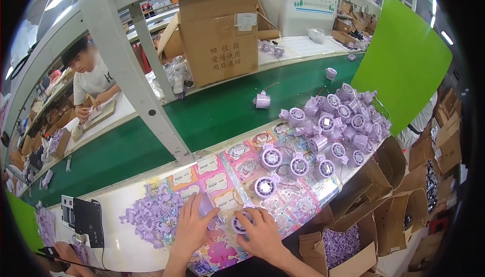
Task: The person assembles small purple plastic electronic components by hand at a factory assembly line workstation.
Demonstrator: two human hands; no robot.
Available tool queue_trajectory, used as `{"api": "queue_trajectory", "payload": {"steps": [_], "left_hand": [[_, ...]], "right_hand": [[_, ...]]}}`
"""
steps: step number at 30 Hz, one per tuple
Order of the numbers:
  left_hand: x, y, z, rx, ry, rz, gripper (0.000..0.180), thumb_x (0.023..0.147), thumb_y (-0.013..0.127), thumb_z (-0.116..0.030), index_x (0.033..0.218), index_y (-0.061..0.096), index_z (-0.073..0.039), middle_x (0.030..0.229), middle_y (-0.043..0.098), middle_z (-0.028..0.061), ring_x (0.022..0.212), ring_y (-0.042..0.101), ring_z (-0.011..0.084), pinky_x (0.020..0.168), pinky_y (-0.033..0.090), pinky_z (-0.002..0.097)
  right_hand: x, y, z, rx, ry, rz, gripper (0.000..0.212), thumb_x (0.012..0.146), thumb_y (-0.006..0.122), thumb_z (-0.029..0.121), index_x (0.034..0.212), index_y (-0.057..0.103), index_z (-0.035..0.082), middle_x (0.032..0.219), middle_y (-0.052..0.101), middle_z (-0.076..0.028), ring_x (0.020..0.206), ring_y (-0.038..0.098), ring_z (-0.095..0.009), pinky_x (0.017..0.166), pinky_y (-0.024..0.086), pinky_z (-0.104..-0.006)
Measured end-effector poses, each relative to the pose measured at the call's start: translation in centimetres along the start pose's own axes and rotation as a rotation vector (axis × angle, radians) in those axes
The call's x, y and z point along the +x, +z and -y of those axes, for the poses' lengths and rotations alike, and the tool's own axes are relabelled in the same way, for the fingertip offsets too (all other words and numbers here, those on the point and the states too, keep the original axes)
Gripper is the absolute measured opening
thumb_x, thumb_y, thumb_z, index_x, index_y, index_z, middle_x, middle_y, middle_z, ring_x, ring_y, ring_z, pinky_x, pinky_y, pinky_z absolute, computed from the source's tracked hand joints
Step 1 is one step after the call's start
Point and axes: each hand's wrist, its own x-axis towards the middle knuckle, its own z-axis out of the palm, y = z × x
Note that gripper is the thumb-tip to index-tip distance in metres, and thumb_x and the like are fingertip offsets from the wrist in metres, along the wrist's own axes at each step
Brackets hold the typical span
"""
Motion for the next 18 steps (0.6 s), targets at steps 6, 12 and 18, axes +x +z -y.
{"api": "queue_trajectory", "payload": {"steps": [6,12,18], "left_hand": [[1.1,-0.1,1.5,-0.045,0.121,-0.034,0.05,0.067,0.073,-0.007,0.116,0.063,-0.006,0.128,0.056,0.0233,0.127,0.05,0.0405,0.106,0.042,0.0473],[1.8,-1.9,1.0,-0.233,-0.058,0.09,0.048,0.065,0.082,-0.022,0.106,0.064,-0.006,0.104,0.065,0.0125,0.104,0.062,0.0338,0.091,0.05,0.0448],[2.3,-1.3,-0.5,-0.338,0.016,0.191,0.054,0.069,0.083,-0.031,0.117,0.07,-0.013,0.097,0.066,0.0099,0.095,0.064,0.0309,0.086,0.051,0.0425]], "right_hand": [[-3.2,-1.9,-1.2,-0.024,0.075,0.016,0.053,0.074,0.078,0.017,0.125,0.063,0.018,0.133,0.046,-0.026,0.117,0.051,-0.046,0.094,0.047,-0.0511],[-3.9,-1.6,-3.5,0.155,0.04,-0.009,0.052,0.077,0.076,0.006,0.126,0.063,0.015,0.131,0.049,-0.024,0.117,0.053,-0.044,0.097,0.047,-0.0472],[-2.3,-3.1,-3.2,0.351,-0.056,-0.126,0.061,0.079,0.076,0.002,0.136,0.053,0.008,0.135,0.048,-0.024,0.116,0.057,-0.043,0.095,0.052,-0.0432]]}}
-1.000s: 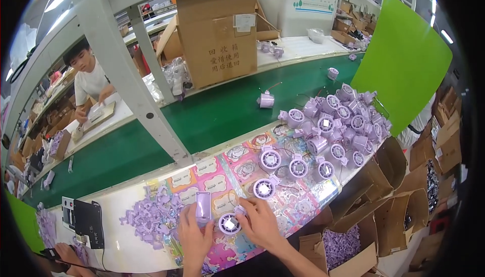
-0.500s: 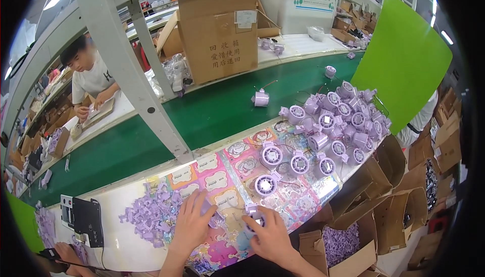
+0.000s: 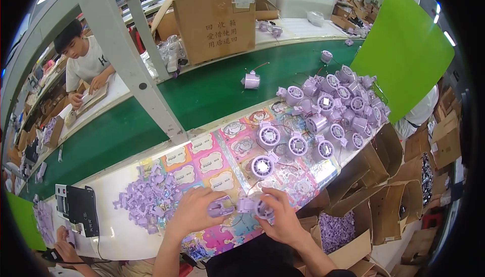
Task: The person assembles small purple plastic electronic components by hand at a factory assembly line workstation.
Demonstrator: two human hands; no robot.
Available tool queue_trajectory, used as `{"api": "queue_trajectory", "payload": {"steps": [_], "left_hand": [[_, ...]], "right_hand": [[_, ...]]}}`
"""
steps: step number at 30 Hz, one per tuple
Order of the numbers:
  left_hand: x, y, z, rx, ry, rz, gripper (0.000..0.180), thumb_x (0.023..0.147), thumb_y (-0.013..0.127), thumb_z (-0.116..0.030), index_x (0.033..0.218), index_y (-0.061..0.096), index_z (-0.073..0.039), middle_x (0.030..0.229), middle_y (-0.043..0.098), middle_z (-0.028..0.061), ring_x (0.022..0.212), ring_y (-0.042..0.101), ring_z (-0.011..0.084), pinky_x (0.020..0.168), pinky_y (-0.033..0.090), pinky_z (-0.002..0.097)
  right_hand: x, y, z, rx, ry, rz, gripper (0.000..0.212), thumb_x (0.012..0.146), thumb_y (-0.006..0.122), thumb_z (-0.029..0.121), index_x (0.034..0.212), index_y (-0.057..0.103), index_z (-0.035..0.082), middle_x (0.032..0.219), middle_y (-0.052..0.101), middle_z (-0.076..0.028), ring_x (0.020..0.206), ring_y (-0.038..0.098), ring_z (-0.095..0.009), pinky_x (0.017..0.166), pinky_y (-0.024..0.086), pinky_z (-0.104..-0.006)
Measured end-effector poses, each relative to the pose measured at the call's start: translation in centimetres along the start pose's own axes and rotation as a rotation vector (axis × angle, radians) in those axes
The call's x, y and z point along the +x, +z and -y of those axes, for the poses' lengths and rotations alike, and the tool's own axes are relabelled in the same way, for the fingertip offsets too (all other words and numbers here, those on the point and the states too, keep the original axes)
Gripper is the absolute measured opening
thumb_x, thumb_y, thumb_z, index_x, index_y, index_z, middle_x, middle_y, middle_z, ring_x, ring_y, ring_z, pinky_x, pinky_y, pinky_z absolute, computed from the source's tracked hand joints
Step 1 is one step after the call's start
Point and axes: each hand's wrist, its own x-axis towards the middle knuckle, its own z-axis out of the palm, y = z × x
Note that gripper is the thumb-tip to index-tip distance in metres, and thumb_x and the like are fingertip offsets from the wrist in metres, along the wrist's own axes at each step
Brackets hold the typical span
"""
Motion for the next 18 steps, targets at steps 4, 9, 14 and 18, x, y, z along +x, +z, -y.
{"api": "queue_trajectory", "payload": {"steps": [4,9,14,18], "left_hand": [[0.6,0.8,-0.5,-0.164,-0.009,0.105,0.059,0.068,0.083,-0.033,0.121,0.069,-0.009,0.106,0.07,0.0145,0.099,0.066,0.0337,0.087,0.052,0.0434],[0.7,0.8,-0.8,-0.256,-0.075,0.118,0.062,0.068,0.086,-0.032,0.121,0.068,-0.006,0.116,0.07,0.0171,0.105,0.067,0.0367,0.091,0.052,0.0428],[0.9,0.2,-0.8,-0.483,-0.077,0.116,0.059,0.07,0.086,-0.029,0.12,0.069,-0.003,0.106,0.072,0.0193,0.095,0.07,0.0354,0.084,0.054,0.0386],[0.9,0.4,-0.6,-0.617,-0.126,0.116,0.043,0.082,0.078,-0.017,0.119,0.068,0.001,0.1,0.073,0.0213,0.088,0.073,0.0298,0.08,0.054,0.0352]], "right_hand": [[1.2,-0.4,0.5,0.027,0.005,0.153,0.066,0.077,0.075,0.0,0.137,0.051,0.008,0.137,0.049,-0.022,0.119,0.057,-0.041,0.094,0.054,-0.0433],[2.1,-0.9,0.7,-0.077,-0.104,0.225,0.058,0.075,0.071,-0.004,0.131,0.061,0.007,0.138,0.05,-0.021,0.123,0.056,-0.041,0.096,0.053,-0.0437],[3.2,-1.3,1.0,-0.112,-0.211,0.216,0.061,0.07,0.068,-0.007,0.13,0.061,0.005,0.134,0.052,-0.021,0.124,0.055,-0.041,0.099,0.052,-0.0448],[3.5,-1.4,0.9,-0.13,-0.245,0.226,0.056,0.074,0.062,-0.006,0.129,0.061,0.005,0.134,0.053,-0.022,0.125,0.055,-0.042,0.101,0.05,-0.0461]]}}
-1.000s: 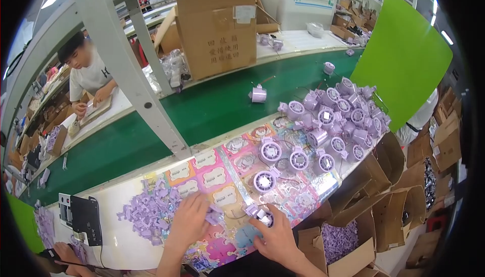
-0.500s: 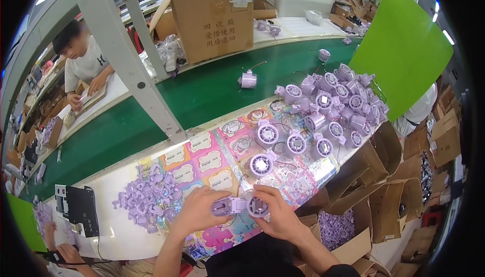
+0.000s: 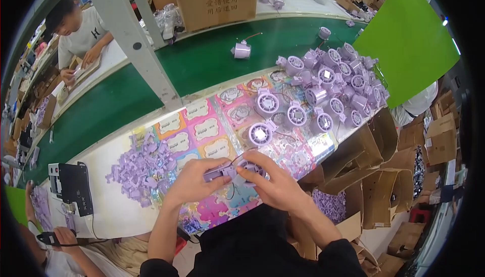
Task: The person assembles small purple plastic electronic components by hand at a factory assembly line workstation.
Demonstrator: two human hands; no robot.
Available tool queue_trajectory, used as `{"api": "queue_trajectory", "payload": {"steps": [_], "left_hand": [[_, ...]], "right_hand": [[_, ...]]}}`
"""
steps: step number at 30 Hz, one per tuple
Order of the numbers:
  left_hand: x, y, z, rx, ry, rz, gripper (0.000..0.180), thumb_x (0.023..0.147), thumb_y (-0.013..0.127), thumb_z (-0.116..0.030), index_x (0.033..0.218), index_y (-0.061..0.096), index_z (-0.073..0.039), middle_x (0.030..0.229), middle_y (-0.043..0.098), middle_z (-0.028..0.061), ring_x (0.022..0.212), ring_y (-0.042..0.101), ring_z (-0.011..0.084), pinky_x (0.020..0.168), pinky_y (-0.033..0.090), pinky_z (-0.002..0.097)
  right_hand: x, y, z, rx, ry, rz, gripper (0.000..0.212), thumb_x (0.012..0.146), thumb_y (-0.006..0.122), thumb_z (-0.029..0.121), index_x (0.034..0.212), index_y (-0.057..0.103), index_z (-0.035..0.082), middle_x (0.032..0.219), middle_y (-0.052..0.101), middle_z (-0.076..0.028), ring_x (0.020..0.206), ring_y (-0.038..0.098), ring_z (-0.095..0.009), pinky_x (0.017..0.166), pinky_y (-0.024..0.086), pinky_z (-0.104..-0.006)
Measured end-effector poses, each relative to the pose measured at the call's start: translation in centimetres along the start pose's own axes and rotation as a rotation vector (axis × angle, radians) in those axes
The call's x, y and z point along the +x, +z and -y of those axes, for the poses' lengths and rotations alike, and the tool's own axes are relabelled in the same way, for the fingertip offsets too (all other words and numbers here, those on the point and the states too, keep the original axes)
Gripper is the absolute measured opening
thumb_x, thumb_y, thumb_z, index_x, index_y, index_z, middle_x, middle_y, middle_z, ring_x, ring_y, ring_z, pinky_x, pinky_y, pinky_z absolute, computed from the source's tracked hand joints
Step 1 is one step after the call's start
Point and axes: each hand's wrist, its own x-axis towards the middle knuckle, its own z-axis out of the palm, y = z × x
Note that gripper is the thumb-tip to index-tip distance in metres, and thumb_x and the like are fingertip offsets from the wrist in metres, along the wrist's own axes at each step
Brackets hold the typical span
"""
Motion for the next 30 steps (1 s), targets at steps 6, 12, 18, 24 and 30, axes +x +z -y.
{"api": "queue_trajectory", "payload": {"steps": [6,12,18,24,30], "left_hand": [[-0.7,-0.7,0.0,-0.068,0.034,-0.002,0.043,0.084,0.079,-0.012,0.12,0.066,0.005,0.099,0.074,0.0171,0.088,0.07,0.0169,0.08,0.054,0.0304],[-1.1,-1.3,-1.5,0.011,0.042,-0.008,0.039,0.084,0.077,-0.012,0.118,0.067,0.004,0.098,0.073,0.0204,0.086,0.072,0.0229,0.079,0.055,0.0331],[-2.0,-0.3,-1.0,-0.013,0.06,-0.081,0.035,0.085,0.074,-0.008,0.118,0.067,0.005,0.095,0.073,0.0181,0.086,0.07,0.0193,0.078,0.054,0.032],[-4.0,-3.2,-0.2,-0.051,0.016,-0.191,0.036,0.085,0.076,-0.006,0.118,0.068,0.005,0.098,0.073,0.0083,0.088,0.064,0.0101,0.08,0.052,0.0272],[-4.7,-14.6,4.3,-0.123,-0.011,-0.84,0.038,0.093,0.072,-0.022,0.12,0.067,0.004,0.099,0.072,0.0058,0.082,0.063,0.0095,0.075,0.049,0.0229]], "right_hand": [[1.3,-0.9,0.2,0.056,-0.087,0.028,0.05,0.077,0.063,-0.008,0.126,0.062,0.004,0.136,0.053,-0.02,0.126,0.055,-0.039,0.103,0.049,-0.0438],[1.9,-0.9,0.6,0.062,-0.085,0.023,0.051,0.075,0.063,-0.009,0.124,0.063,0.004,0.136,0.053,-0.019,0.126,0.055,-0.039,0.102,0.05,-0.0439],[2.2,-0.2,-0.1,0.043,-0.122,0.025,0.058,0.073,0.062,-0.011,0.128,0.063,0.007,0.137,0.053,-0.018,0.128,0.054,-0.039,0.102,0.05,-0.0445],[3.4,2.1,0.1,0.106,-0.052,-0.158,0.059,0.077,0.069,-0.005,0.133,0.055,0.001,0.137,0.052,-0.02,0.126,0.054,-0.04,0.099,0.052,-0.0431],[5.2,10.3,-1.2,0.065,-0.054,-0.052,0.056,0.08,0.077,0.012,0.131,0.055,0.007,0.129,0.056,-0.018,0.118,0.055,-0.038,0.099,0.047,-0.0463]]}}
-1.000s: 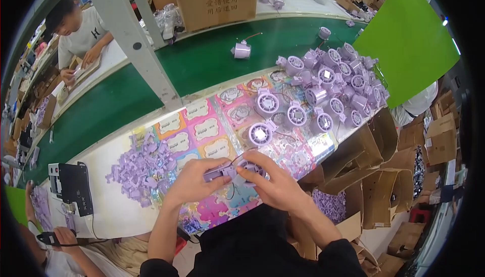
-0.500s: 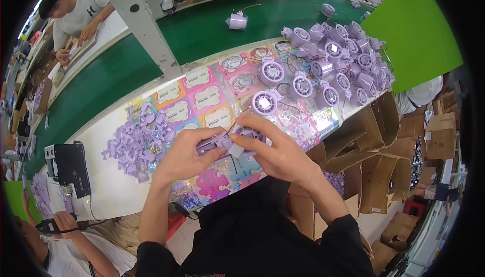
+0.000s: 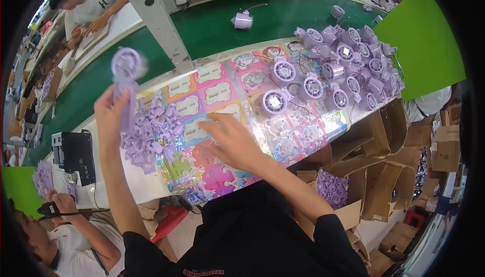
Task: The person assembles small purple plastic electronic components by hand at a factory assembly line workstation.
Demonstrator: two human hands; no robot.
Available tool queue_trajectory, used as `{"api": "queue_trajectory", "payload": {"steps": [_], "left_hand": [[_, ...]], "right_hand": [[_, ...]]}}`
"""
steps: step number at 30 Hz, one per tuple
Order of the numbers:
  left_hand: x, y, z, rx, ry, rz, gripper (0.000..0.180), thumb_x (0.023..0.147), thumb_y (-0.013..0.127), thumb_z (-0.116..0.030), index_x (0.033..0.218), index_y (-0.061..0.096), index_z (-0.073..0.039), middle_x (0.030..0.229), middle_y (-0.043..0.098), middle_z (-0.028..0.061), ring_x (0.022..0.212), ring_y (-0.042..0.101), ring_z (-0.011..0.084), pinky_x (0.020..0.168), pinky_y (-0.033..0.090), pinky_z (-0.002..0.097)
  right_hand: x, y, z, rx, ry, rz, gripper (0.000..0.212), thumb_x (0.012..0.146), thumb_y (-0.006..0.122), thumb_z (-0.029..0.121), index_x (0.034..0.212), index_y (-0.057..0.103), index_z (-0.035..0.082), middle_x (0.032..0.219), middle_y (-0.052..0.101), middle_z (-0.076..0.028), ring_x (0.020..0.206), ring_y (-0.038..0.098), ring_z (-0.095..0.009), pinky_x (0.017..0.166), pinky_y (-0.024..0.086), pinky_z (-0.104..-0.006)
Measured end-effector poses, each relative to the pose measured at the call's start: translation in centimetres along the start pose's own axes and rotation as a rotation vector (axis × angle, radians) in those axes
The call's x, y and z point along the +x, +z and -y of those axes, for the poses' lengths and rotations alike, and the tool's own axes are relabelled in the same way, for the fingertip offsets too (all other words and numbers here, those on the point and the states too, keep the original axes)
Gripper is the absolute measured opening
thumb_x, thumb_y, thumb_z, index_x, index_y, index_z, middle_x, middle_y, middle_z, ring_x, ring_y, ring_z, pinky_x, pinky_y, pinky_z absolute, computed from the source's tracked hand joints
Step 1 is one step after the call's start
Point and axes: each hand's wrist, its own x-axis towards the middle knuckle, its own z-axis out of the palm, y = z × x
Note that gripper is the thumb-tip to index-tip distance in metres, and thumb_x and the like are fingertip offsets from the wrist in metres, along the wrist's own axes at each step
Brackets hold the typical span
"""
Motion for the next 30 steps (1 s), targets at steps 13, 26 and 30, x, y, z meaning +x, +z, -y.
{"api": "queue_trajectory", "payload": {"steps": [13,26,30], "left_hand": [[21.4,3.0,14.6,0.285,-0.23,-0.187,0.032,0.084,0.075,-0.024,0.085,0.073,0.008,0.076,0.068,0.0093,0.066,0.06,0.0158,0.06,0.046,0.0332],[12.9,7.7,-0.8,0.412,0.774,-0.888,0.027,0.084,0.071,-0.005,0.108,0.06,-0.002,0.089,0.054,0.0098,0.083,0.051,0.0253,0.075,0.041,0.039],[7.6,14.7,-6.6,0.546,1.477,-0.235,0.017,0.071,0.066,0.001,0.083,0.062,-0.009,0.075,0.056,0.0064,0.069,0.056,0.0264,0.067,0.045,0.0366]], "right_hand": [[3.6,6.8,-2.7,-0.081,-0.096,-0.022,0.021,0.081,0.059,0.005,0.101,0.057,0.004,0.096,0.056,-0.012,0.095,0.058,-0.03,0.084,0.048,-0.0394],[3.9,6.2,-2.3,-0.01,0.014,0.069,0.026,0.082,0.065,0.014,0.104,0.058,0.001,0.102,0.055,-0.015,0.104,0.057,-0.031,0.091,0.048,-0.0419],[3.9,6.1,-2.0,0.02,0.08,-0.003,0.026,0.082,0.065,0.013,0.103,0.058,-0.001,0.103,0.053,-0.017,0.096,0.06,-0.034,0.082,0.053,-0.042]]}}
